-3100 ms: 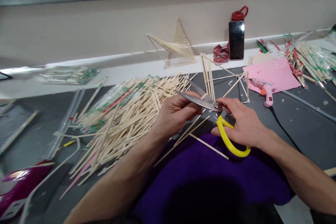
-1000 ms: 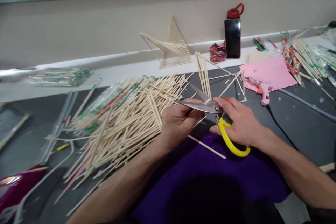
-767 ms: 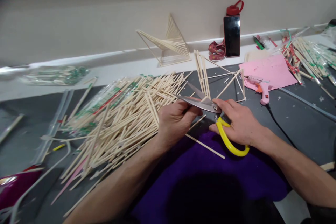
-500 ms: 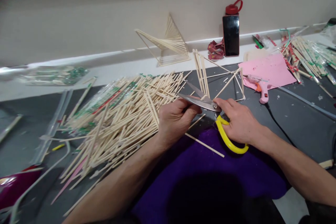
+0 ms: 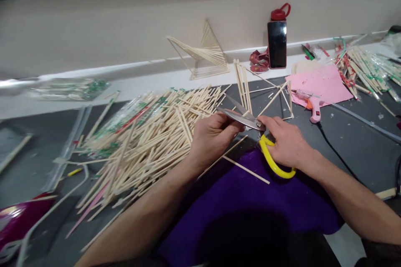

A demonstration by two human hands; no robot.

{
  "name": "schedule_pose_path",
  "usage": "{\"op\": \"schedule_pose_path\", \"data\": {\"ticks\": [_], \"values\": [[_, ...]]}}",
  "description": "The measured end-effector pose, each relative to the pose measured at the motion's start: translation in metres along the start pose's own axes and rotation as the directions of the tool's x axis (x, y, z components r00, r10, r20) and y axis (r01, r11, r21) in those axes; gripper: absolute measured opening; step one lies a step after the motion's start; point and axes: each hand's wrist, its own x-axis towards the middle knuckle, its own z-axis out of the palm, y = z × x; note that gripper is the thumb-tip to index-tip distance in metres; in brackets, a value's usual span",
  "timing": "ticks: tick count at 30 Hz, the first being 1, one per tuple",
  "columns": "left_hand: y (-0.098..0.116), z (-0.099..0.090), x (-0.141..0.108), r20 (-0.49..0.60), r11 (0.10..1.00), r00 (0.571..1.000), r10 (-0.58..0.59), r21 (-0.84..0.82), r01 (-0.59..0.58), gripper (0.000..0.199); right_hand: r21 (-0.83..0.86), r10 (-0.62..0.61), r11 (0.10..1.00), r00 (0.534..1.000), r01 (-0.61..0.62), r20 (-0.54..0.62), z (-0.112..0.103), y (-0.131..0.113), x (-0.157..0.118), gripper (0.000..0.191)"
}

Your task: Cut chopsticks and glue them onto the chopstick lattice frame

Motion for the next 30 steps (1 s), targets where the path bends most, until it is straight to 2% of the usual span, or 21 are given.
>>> {"op": "schedule_pose_path", "data": {"ticks": [8, 19, 30], "values": [[0.0003, -0.002, -0.0028, 0.033, 1.0, 0.999, 0.032, -0.001, -0.032, 0.023, -0.013, 0.037, 0.999, 0.998, -0.036, 0.058, -0.005, -0.0027, 0.0008, 0.057], [0.002, -0.0004, -0.0029, 0.084, 0.995, 0.992, 0.099, 0.01, -0.1, 0.033, 0.049, -0.005, 0.999, 0.999, 0.003, 0.05, -0.0025, -0.0002, 0.0005, 0.056], [0.0033, -0.0009, -0.0024, 0.078, 0.995, 0.993, 0.083, 0.041, -0.086, 0.035, 0.15, -0.014, 0.989, 0.999, 0.006, 0.051, -0.0016, -0.0006, -0.0017, 0.054]]}}
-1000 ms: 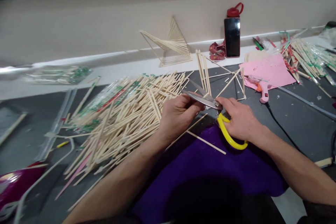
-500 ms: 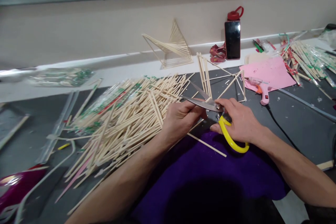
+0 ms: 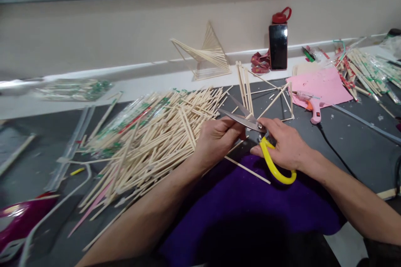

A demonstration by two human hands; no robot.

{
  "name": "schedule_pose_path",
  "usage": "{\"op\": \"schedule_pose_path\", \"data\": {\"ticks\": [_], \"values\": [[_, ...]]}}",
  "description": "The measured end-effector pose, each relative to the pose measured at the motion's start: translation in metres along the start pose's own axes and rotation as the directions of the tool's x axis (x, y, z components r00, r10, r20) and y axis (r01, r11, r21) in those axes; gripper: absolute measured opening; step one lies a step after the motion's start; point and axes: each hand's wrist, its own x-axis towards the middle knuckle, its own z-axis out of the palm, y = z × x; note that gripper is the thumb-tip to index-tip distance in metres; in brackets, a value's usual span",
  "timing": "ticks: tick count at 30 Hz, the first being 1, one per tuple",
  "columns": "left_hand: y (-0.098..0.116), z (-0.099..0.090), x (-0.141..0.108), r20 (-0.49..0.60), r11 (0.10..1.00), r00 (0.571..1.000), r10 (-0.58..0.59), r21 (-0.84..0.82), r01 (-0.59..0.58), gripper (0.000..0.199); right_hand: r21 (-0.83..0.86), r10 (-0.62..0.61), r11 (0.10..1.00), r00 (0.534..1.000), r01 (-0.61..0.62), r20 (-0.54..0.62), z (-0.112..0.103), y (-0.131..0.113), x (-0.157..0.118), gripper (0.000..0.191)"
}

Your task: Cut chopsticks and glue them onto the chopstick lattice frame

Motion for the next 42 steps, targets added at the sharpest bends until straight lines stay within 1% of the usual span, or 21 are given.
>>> {"op": "schedule_pose_path", "data": {"ticks": [5, 6, 10, 13, 16, 19, 24, 28, 31, 36, 42], "values": [[-0.0014, 0.0017, 0.0009, -0.005, 1.0, 1.0, -0.028, 0.013, 0.028, 0.034, -0.013, 0.006, 1.0, 1.0, -0.006, -0.023, 0.002, 0.0005, -0.0002, 0.055], [-0.002, 0.0023, 0.001, -0.008, 0.999, 0.999, -0.037, 0.003, 0.037, 0.032, -0.017, 0.009, 1.0, 0.999, -0.009, -0.031, 0.0022, 0.0003, -0.0003, 0.055], [-0.0038, 0.0048, 0.002, -0.061, 0.99, 0.993, -0.098, -0.106, 0.091, 0.012, -0.029, 0.023, 0.999, 0.999, -0.024, -0.049, 0.0018, -0.0016, 0.0002, 0.057], [-0.0028, 0.0043, 0.0024, -0.075, 0.986, 0.991, -0.107, -0.136, 0.097, 0.011, -0.032, 0.029, 0.999, 0.999, -0.03, -0.04, 0.0007, -0.003, 0.0012, 0.058], [-0.0016, 0.0021, 0.0015, -0.069, 0.99, 0.995, -0.073, -0.123, 0.064, 0.016, -0.056, 0.02, 0.998, 0.999, -0.022, -0.031, 0.0, -0.0041, 0.0023, 0.058], [-0.0026, 0.001, -0.0003, -0.07, 0.997, 0.997, -0.018, -0.075, 0.013, 0.017, -0.084, 0.012, 0.996, 0.999, -0.015, -0.04, 0.0, -0.0047, 0.0029, 0.06], [-0.0067, 0.0033, -0.0029, -0.058, 0.998, 0.997, 0.057, -0.008, -0.058, 0.022, -0.084, -0.012, 0.996, 0.999, 0.008, -0.05, 0.0013, -0.0026, 0.0024, 0.061], [-0.0068, 0.0033, -0.0042, -0.028, 0.996, 0.996, 0.089, 0.032, -0.088, 0.026, -0.071, -0.056, 0.996, 0.996, 0.051, -0.07, 0.0024, 0.0007, 0.0021, 0.063], [-0.0044, 0.0011, -0.0045, -0.014, 0.993, 0.994, 0.106, 0.048, -0.105, 0.026, -0.056, -0.086, 0.995, 0.992, 0.081, -0.088, 0.0027, 0.0015, 0.0018, 0.06], [-0.0013, 0.0001, -0.0036, -0.061, 0.991, 0.99, 0.123, 0.054, -0.12, 0.026, -0.026, -0.096, 0.995, 0.992, 0.094, -0.082, 0.0017, -0.0002, 0.0001, 0.059], [-0.003, 0.0019, -0.0034, -0.108, 0.983, 0.98, 0.169, 0.091, -0.16, 0.029, -0.025, -0.044, 0.999, 0.997, 0.043, -0.057, 0.0007, -0.0021, -0.0005, 0.055]]}}
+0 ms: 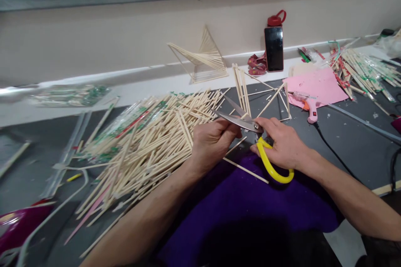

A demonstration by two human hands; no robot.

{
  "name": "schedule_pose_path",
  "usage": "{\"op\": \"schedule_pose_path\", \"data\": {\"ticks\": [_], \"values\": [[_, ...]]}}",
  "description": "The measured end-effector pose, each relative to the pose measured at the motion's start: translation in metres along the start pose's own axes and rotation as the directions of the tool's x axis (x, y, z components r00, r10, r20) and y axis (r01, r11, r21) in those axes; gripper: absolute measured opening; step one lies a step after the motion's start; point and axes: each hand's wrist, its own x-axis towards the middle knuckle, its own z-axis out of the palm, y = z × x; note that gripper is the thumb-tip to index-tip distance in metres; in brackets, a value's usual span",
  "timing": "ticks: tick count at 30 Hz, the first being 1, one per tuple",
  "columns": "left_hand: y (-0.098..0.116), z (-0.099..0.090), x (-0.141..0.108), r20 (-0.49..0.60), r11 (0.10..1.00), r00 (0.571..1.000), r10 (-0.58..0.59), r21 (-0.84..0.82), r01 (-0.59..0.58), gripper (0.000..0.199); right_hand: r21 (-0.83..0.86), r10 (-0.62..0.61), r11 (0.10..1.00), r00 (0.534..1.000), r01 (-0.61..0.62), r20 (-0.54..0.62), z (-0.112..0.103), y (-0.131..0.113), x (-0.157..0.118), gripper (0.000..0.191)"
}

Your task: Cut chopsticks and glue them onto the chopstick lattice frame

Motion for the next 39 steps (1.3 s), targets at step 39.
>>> {"op": "schedule_pose_path", "data": {"ticks": [39], "values": [[0.001, -0.011, 0.006, 0.357, 0.992, 0.928, -0.103, -0.037, 0.124, 0.036, -0.013, 0.076, 0.997, 0.995, -0.075, 0.064, 0.0, -0.004, 0.003, 0.061]]}}
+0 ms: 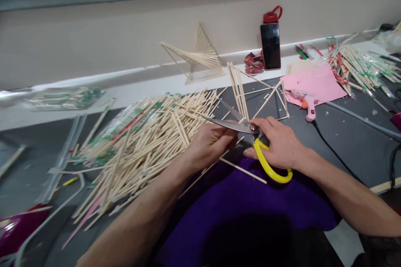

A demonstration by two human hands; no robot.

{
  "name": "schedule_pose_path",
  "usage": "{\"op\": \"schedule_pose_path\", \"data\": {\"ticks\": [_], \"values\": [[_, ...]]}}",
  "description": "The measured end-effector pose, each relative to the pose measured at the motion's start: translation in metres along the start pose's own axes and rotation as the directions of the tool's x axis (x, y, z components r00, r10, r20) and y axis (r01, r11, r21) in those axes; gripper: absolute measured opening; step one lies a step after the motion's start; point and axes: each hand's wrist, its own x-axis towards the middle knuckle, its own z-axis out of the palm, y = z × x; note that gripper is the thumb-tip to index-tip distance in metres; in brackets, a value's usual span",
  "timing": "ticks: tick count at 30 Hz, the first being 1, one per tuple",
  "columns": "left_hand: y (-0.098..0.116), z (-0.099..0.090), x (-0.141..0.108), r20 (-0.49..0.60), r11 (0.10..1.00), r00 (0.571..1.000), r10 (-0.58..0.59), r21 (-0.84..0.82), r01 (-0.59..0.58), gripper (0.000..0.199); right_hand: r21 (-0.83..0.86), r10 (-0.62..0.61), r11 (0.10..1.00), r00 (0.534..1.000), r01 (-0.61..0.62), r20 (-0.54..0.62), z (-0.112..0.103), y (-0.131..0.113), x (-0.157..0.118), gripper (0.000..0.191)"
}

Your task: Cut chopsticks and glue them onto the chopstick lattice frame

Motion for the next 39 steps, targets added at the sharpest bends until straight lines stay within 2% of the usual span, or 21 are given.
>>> {"op": "schedule_pose_path", "data": {"ticks": [5, 11, 18, 23, 25, 29, 34, 39], "values": [[0.001, -0.002, 0.0, 0.007, 1.0, 1.0, -0.011, -0.024, 0.012, 0.033, 0.021, -0.017, 1.0, 1.0, 0.017, -0.014, 0.001, 0.0, -0.002, 0.058], [-0.001, 0.002, 0.001, -0.012, 0.998, 0.999, -0.052, -0.034, 0.051, 0.042, 0.024, -0.024, 0.999, 0.999, 0.025, -0.025, 0.0, 0.0, -0.002, 0.059], [-0.006, 0.004, 0.003, -0.076, 0.998, 0.996, -0.052, -0.028, 0.05, 0.039, -0.001, -0.019, 1.0, 0.998, 0.019, -0.053, 0.0, 0.0, 0.0, 0.056], [-0.002, 0.009, 0.005, -0.248, 0.956, 0.955, -0.162, -0.28, 0.089, 0.011, -0.016, -0.005, 1.0, 0.998, 0.004, -0.07, -0.003, -0.002, 0.001, 0.057], [0.0, 0.01, 0.004, -0.298, 0.954, 0.935, -0.193, -0.28, 0.108, 0.009, 0.001, 0.007, 1.0, 0.997, -0.007, -0.071, -0.004, -0.002, 0.001, 0.057], [0.002, 0.01, 0.0, -0.339, 0.984, 0.933, -0.117, -0.166, 0.064, 0.007, 0.012, 0.024, 1.0, 0.998, -0.024, -0.052, -0.003, -0.002, 0.001, 0.059], [0.001, 0.01, -0.001, -0.317, 0.998, 0.949, -0.01, -0.066, -0.012, 0.017, -0.007, 0.02, 1.0, 0.999, -0.02, -0.028, -0.002, 0.001, 0.002, 0.063], [0.004, 0.007, -0.001, -0.269, 0.999, 0.963, 0.035, 0.012, -0.033, 0.025, 0.016, -0.028, 0.999, 0.998, 0.029, -0.052, -0.001, 0.005, 0.002, 0.062]]}}
